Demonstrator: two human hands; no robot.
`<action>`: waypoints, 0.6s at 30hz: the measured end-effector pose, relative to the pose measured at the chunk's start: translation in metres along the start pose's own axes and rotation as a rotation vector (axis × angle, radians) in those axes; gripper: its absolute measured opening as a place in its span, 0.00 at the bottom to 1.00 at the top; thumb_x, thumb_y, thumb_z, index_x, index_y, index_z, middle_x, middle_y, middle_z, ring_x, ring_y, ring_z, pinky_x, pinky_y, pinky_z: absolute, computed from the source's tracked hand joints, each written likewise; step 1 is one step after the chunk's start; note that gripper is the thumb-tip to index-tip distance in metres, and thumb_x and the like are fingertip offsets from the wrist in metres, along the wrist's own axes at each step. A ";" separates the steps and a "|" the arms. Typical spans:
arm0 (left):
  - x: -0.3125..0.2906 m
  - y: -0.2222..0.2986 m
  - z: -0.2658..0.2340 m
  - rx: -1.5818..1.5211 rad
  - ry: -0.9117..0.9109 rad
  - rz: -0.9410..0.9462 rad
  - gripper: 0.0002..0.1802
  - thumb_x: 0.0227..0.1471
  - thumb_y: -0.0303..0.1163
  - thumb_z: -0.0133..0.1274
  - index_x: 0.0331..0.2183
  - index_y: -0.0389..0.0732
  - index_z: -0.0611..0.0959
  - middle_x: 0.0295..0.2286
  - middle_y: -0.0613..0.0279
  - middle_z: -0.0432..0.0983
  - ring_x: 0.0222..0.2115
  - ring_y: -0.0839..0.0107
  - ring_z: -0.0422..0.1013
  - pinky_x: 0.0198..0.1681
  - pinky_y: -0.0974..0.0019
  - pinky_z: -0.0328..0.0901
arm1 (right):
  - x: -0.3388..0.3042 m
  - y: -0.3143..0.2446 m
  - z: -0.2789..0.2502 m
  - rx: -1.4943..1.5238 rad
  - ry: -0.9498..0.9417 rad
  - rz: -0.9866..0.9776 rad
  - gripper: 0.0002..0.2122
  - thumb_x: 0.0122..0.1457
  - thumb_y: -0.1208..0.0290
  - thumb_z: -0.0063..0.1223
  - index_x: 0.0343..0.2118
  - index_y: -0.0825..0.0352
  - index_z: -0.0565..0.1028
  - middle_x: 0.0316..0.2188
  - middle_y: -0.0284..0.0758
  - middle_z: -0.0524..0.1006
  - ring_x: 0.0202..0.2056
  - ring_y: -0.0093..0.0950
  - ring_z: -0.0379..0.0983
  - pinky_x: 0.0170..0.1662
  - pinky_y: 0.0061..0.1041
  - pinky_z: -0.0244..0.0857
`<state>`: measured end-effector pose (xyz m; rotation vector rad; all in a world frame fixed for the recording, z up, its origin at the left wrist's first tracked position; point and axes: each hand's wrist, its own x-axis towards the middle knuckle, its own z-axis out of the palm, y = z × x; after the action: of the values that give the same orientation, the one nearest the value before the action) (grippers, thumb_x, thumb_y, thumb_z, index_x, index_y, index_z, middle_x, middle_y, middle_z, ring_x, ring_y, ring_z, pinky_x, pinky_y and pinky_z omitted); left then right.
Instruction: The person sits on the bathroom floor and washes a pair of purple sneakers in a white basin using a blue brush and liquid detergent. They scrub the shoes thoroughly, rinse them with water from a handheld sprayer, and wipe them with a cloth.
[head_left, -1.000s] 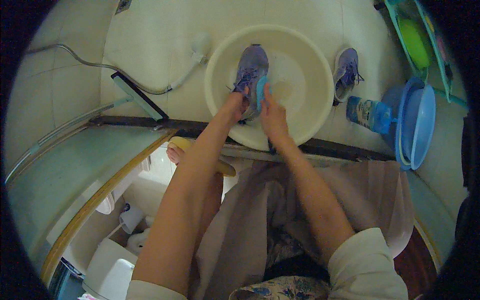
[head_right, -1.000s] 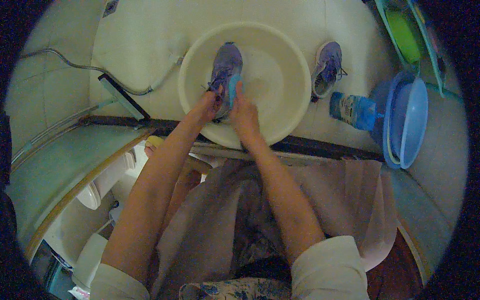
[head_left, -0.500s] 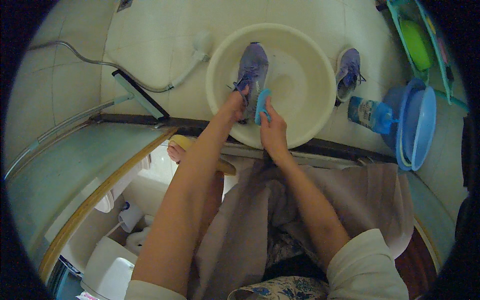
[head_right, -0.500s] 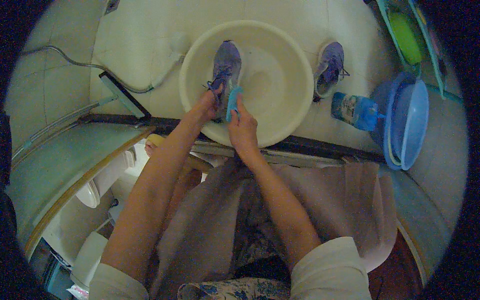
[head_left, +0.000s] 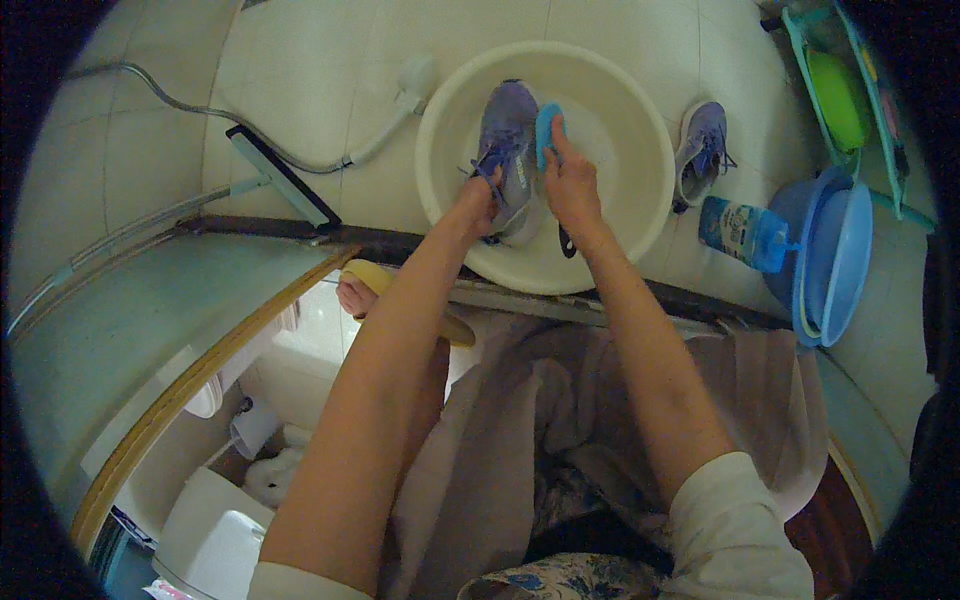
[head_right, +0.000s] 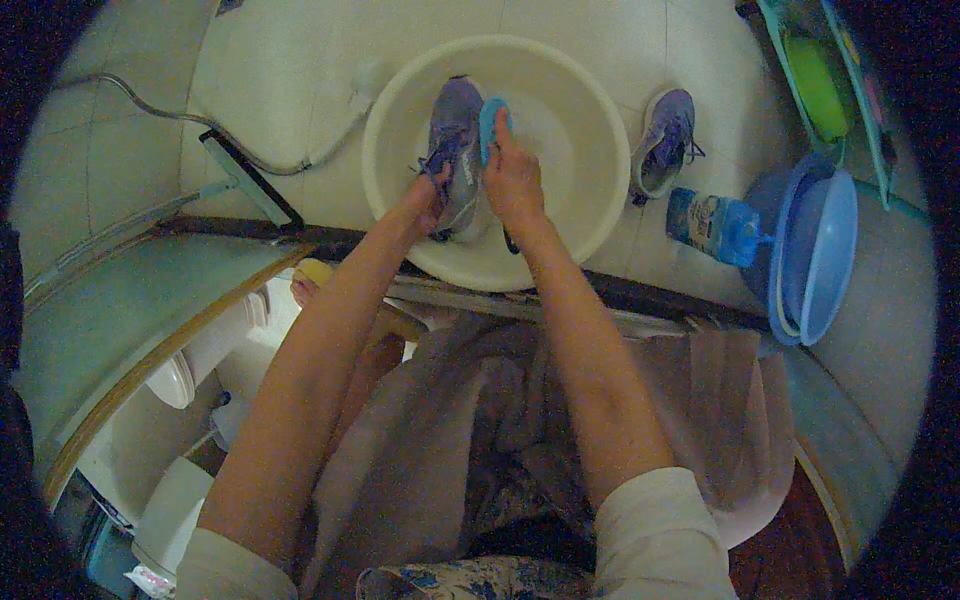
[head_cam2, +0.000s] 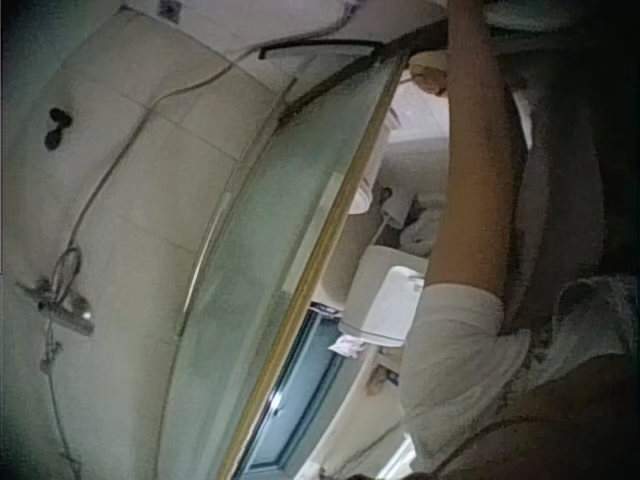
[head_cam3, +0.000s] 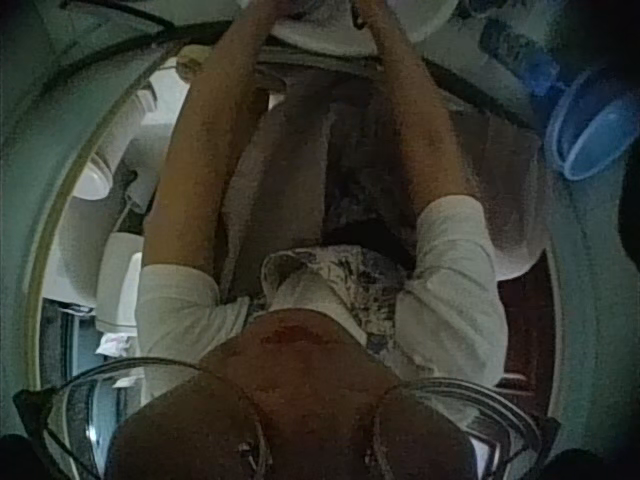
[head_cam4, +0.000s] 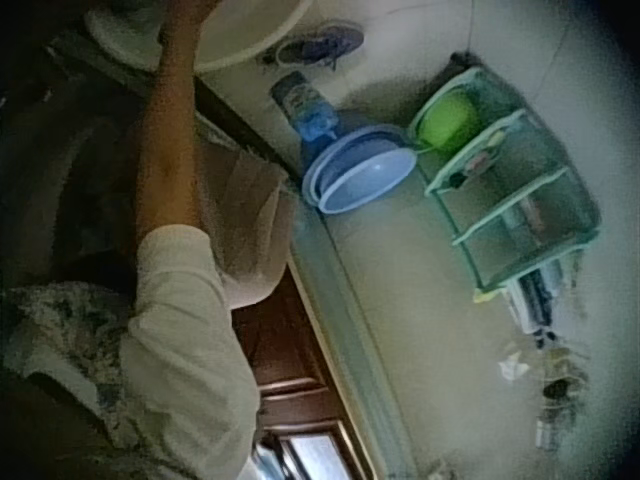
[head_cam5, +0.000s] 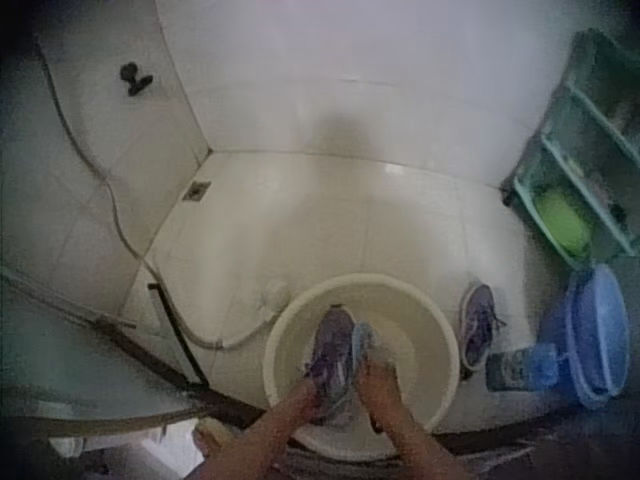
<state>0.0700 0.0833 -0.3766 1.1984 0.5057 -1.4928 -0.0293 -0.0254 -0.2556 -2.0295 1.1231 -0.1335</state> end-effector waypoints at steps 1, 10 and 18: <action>0.002 -0.003 -0.007 -0.022 0.016 0.012 0.18 0.49 0.44 0.49 0.40 0.46 0.72 0.29 0.67 0.69 0.21 0.72 0.60 0.28 0.65 0.58 | -0.004 0.000 0.005 -0.004 -0.032 0.006 0.23 0.52 0.74 0.43 0.53 0.59 0.59 0.22 0.53 0.70 0.25 0.45 0.68 0.32 0.38 0.61; -0.033 0.014 0.027 0.005 0.002 -0.016 0.21 0.52 0.41 0.46 0.46 0.42 0.67 0.39 0.62 0.69 0.35 0.67 0.65 0.38 0.64 0.60 | 0.006 -0.003 -0.001 -0.177 -0.057 0.064 0.21 0.53 0.75 0.43 0.52 0.65 0.61 0.33 0.54 0.71 0.34 0.44 0.70 0.39 0.32 0.62; -0.023 0.011 0.000 -0.041 -0.041 0.012 0.20 0.53 0.42 0.43 0.45 0.41 0.68 0.40 0.60 0.69 0.38 0.64 0.65 0.43 0.62 0.59 | -0.052 0.021 0.036 0.223 0.111 -0.034 0.21 0.54 0.71 0.42 0.52 0.68 0.60 0.37 0.52 0.71 0.31 0.40 0.71 0.38 0.26 0.62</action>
<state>0.0770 0.0910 -0.3534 1.1355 0.4986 -1.4873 -0.0582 0.0288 -0.2806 -1.8616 1.0899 -0.3759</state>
